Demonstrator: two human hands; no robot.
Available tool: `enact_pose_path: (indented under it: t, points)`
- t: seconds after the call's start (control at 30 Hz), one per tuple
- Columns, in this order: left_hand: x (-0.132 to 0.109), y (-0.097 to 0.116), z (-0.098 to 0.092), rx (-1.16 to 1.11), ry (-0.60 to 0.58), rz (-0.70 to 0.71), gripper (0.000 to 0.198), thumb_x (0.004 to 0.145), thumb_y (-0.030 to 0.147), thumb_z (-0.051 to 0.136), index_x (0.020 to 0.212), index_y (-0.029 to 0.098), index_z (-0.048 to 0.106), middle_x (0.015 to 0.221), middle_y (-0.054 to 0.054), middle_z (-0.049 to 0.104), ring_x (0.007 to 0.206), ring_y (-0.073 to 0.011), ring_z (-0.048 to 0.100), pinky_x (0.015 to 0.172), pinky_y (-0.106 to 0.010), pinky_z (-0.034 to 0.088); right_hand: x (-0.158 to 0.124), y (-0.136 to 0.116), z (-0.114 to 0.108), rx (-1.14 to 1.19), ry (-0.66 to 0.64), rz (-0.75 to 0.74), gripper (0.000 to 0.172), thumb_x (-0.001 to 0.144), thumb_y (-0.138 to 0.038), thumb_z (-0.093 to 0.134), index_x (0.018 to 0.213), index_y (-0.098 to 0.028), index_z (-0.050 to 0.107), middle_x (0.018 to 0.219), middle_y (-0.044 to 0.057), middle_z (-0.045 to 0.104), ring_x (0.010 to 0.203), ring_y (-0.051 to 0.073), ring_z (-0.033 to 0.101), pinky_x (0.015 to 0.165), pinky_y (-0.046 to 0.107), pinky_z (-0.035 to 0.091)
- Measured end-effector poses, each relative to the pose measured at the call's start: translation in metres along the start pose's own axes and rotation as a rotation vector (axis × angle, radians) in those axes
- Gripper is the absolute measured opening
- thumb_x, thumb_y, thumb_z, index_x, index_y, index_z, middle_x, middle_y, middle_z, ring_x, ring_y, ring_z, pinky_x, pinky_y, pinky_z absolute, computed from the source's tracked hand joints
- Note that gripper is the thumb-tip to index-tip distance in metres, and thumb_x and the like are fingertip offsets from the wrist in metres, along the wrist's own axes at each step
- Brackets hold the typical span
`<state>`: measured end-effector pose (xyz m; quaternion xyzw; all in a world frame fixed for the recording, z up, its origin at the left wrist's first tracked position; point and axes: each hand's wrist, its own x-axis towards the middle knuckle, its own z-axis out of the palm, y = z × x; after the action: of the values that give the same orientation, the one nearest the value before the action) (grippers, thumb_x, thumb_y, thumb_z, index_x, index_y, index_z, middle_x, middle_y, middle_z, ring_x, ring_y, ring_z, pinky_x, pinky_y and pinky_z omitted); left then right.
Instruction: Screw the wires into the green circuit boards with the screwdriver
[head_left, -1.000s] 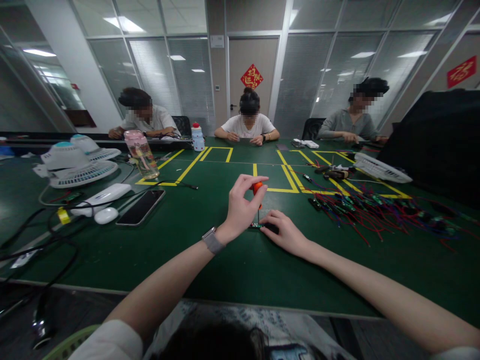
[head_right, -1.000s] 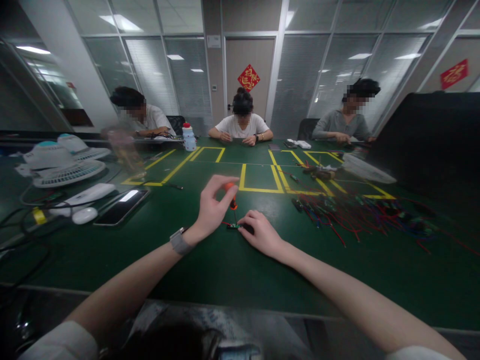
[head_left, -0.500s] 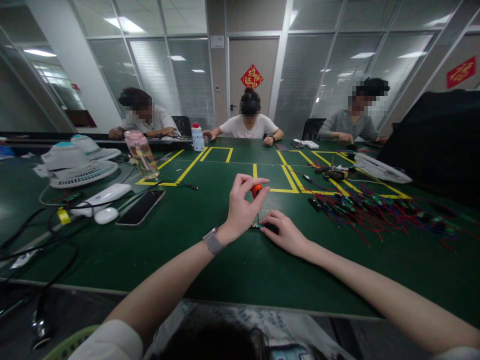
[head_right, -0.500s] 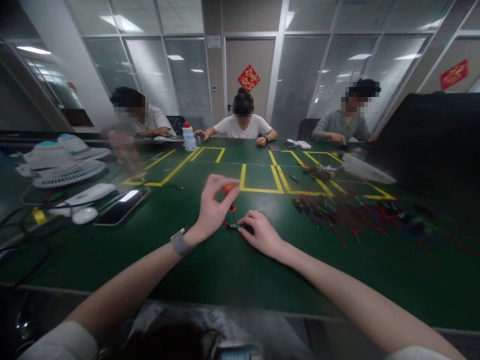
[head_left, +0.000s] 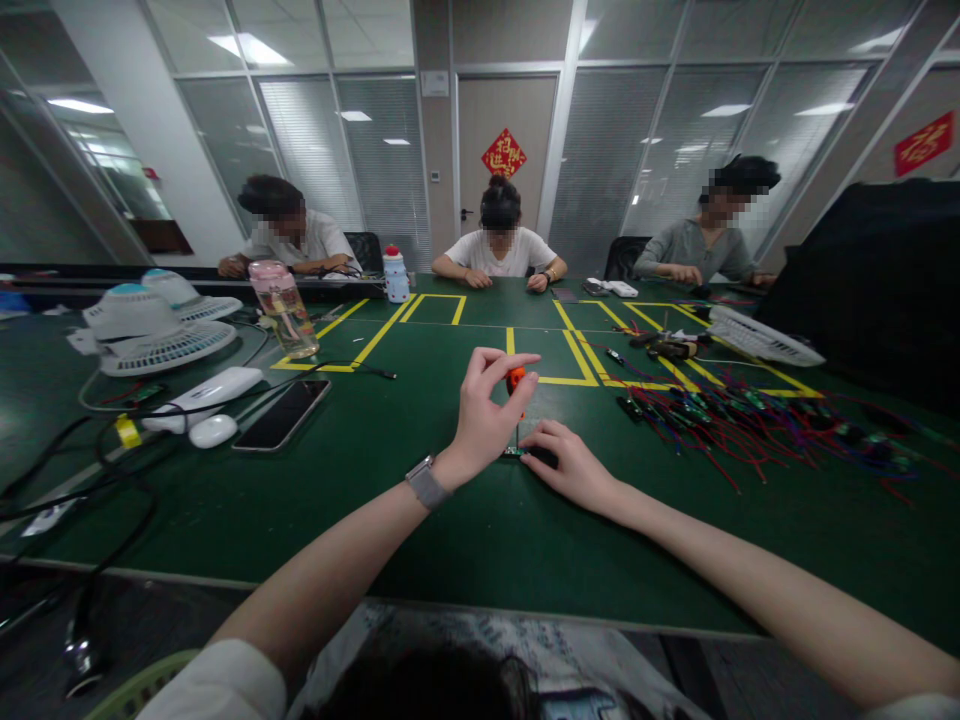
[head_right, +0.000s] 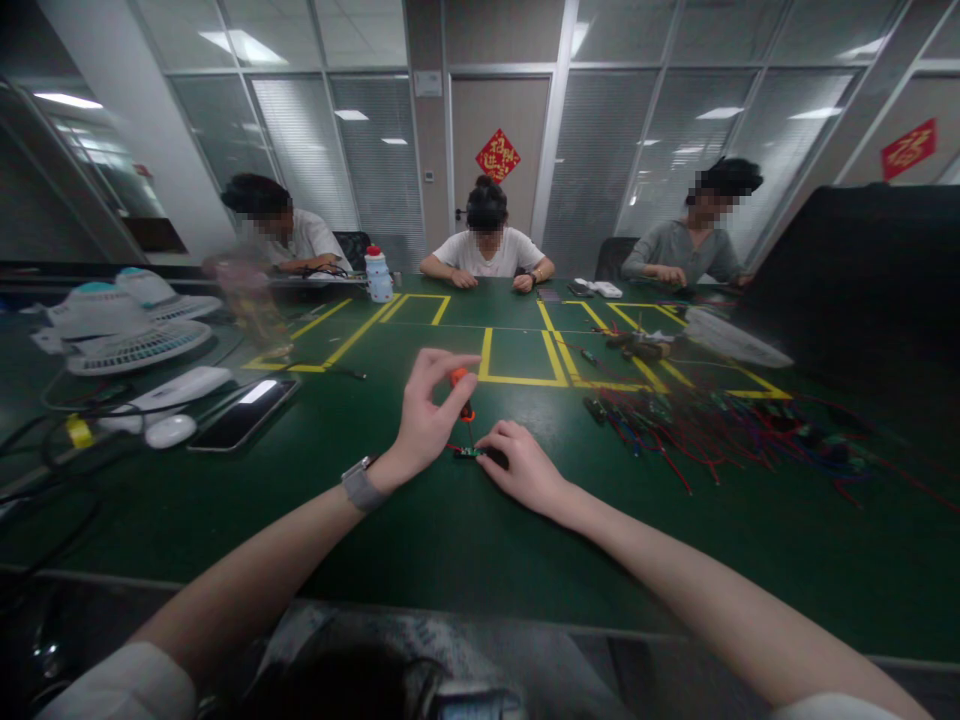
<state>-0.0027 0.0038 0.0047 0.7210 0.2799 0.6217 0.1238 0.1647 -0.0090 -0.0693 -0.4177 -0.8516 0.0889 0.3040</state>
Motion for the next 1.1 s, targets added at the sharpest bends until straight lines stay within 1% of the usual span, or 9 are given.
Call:
enact_pose_path:
  t: [0.13,0.23,0.4,0.57,0.63,0.73,0.83,1.03,1.1]
  points:
    - [-0.0008,-0.0018,0.0003,-0.11,-0.055,-0.024,0.03,0.096,0.021,0.041,0.118,0.023,0.061,0.107,-0.006,0.063,0.099,-0.0147,0.058,0.087,-0.03,0.047,0.0002,-0.0015,-0.001,0.007,0.006,0.002,0.01,0.085,-0.017,0.062,0.093,-0.019,0.067,0.089,0.006,0.062,0.086,0.021,0.057,0.08,0.037,0.047]
    - [-0.0006,-0.0026,0.0013,-0.114,-0.043,-0.054,0.027,0.094,0.022,0.047,0.118,0.022,0.06,0.103,-0.005,0.067,0.093,-0.0143,0.061,0.084,-0.029,0.048,0.0002,-0.0021,-0.0017,0.013,0.005,0.002,0.01,0.085,-0.017,0.062,0.093,-0.019,0.067,0.089,0.006,0.062,0.086,0.021,0.058,0.08,0.037,0.047]
    - [0.0004,-0.0009,0.0014,0.014,0.011,-0.015,0.016,0.086,0.024,0.061,0.1,0.021,0.068,0.09,-0.002,0.06,0.085,-0.0136,0.057,0.081,-0.028,0.047,0.0004,-0.0018,-0.0013,-0.005,-0.003,0.004,0.01,0.085,-0.017,0.061,0.093,-0.019,0.067,0.089,0.007,0.062,0.086,0.022,0.057,0.079,0.037,0.047]
    - [-0.0004,-0.002,0.0011,-0.103,-0.043,-0.032,0.028,0.095,0.021,0.043,0.114,0.022,0.063,0.108,-0.006,0.064,0.102,-0.0146,0.059,0.09,-0.03,0.046,0.0003,-0.0014,-0.001,0.001,-0.009,0.01,0.01,0.085,-0.016,0.062,0.093,-0.018,0.067,0.089,0.007,0.061,0.087,0.021,0.057,0.08,0.036,0.047]
    - [-0.0006,-0.0022,0.0014,-0.136,-0.05,-0.048,0.028,0.096,0.021,0.043,0.117,0.022,0.061,0.112,-0.006,0.066,0.105,-0.015,0.06,0.092,-0.031,0.046,-0.0001,-0.0009,-0.0009,0.005,-0.009,0.008,0.011,0.085,-0.016,0.061,0.094,-0.018,0.067,0.09,0.007,0.062,0.087,0.021,0.057,0.081,0.036,0.047]
    - [-0.0002,-0.001,0.0017,-0.085,-0.024,-0.048,0.023,0.092,0.021,0.052,0.112,0.022,0.063,0.103,-0.005,0.068,0.096,-0.015,0.061,0.086,-0.03,0.047,-0.0005,-0.0002,-0.0006,0.005,-0.004,0.002,0.01,0.086,-0.018,0.061,0.094,-0.019,0.067,0.09,0.007,0.062,0.087,0.021,0.057,0.08,0.037,0.047]
    - [0.0002,0.0002,0.0014,-0.006,0.007,-0.013,0.017,0.087,0.022,0.059,0.102,0.021,0.067,0.092,-0.003,0.063,0.086,-0.0138,0.058,0.081,-0.028,0.047,-0.0004,0.0,-0.0005,-0.001,-0.001,-0.001,0.01,0.085,-0.017,0.061,0.093,-0.019,0.067,0.089,0.006,0.062,0.086,0.021,0.057,0.08,0.037,0.047]
    - [0.0001,-0.0024,0.0006,-0.081,-0.055,-0.023,0.027,0.095,0.022,0.044,0.115,0.023,0.063,0.106,-0.005,0.064,0.098,-0.015,0.058,0.088,-0.031,0.046,-0.0001,-0.0002,-0.0003,0.005,0.004,-0.01,0.01,0.085,-0.017,0.061,0.093,-0.019,0.067,0.089,0.006,0.062,0.086,0.021,0.057,0.08,0.037,0.047]
    - [0.0001,-0.0026,0.0005,-0.094,-0.057,-0.033,0.027,0.095,0.021,0.045,0.117,0.023,0.061,0.106,-0.005,0.066,0.097,-0.0152,0.059,0.088,-0.031,0.046,-0.0001,-0.0005,-0.0002,0.01,0.007,-0.008,0.01,0.085,-0.017,0.061,0.093,-0.019,0.067,0.089,0.006,0.062,0.086,0.021,0.057,0.079,0.037,0.048]
